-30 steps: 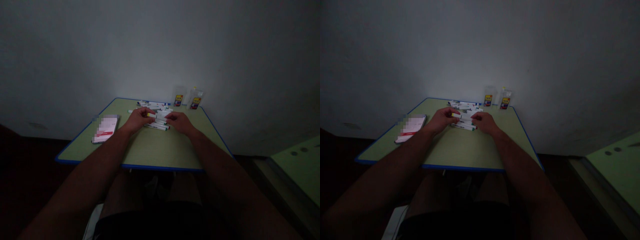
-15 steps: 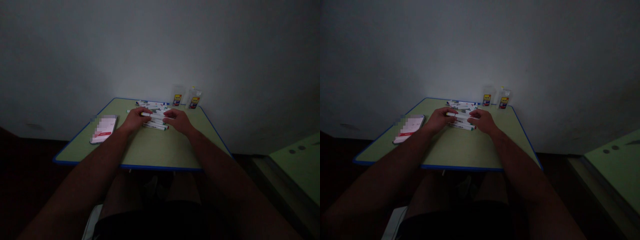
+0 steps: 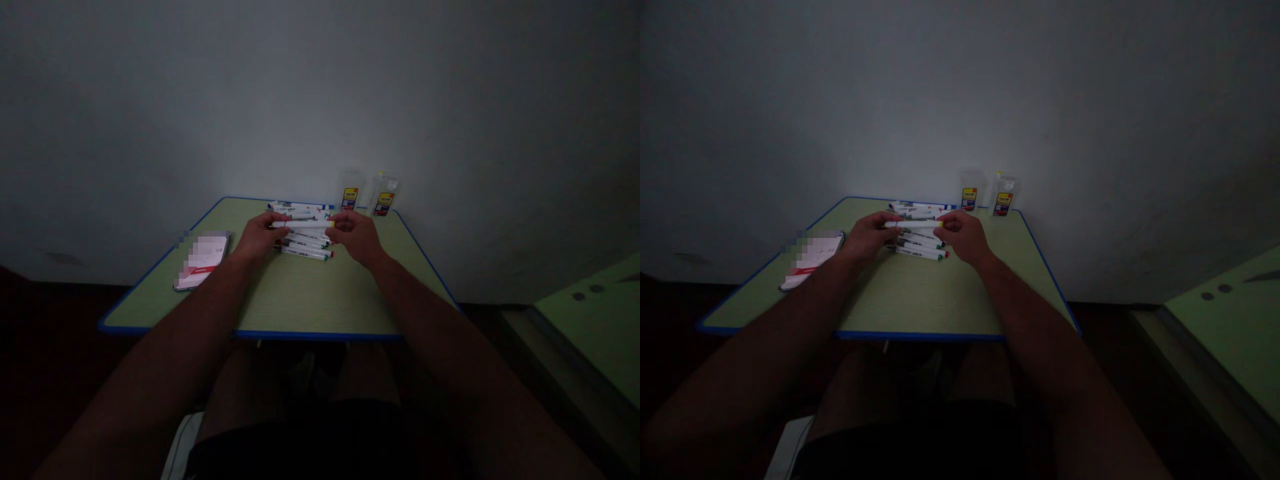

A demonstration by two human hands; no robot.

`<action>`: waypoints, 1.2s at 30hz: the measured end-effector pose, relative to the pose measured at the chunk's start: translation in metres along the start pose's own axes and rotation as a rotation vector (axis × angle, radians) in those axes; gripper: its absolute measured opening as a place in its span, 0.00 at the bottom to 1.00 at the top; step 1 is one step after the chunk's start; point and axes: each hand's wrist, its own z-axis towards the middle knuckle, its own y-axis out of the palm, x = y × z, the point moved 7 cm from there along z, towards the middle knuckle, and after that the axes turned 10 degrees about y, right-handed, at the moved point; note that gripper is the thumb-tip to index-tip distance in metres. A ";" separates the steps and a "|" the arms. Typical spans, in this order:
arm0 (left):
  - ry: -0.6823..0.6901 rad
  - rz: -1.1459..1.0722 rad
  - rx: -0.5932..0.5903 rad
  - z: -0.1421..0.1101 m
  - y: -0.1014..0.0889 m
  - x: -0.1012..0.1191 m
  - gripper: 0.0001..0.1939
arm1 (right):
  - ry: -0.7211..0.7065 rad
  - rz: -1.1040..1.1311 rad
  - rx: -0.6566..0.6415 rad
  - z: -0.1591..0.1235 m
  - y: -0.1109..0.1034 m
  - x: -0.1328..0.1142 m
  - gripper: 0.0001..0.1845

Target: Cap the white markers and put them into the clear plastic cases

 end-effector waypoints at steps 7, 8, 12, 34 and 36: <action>-0.003 0.021 -0.002 -0.002 0.001 0.003 0.11 | 0.011 0.017 -0.016 0.000 0.001 0.000 0.15; -0.001 0.022 -0.001 -0.003 0.001 0.004 0.11 | 0.010 0.015 -0.016 -0.001 0.001 0.000 0.15; 0.007 0.030 -0.001 -0.003 0.001 0.006 0.11 | 0.004 -0.004 0.005 0.001 -0.001 0.001 0.14; 0.138 0.038 -0.078 -0.012 0.016 0.030 0.15 | 0.077 -0.609 0.126 0.008 -0.012 0.015 0.15; 0.154 0.078 -0.070 -0.010 0.014 0.030 0.14 | 0.079 -0.574 0.147 0.008 -0.015 0.015 0.15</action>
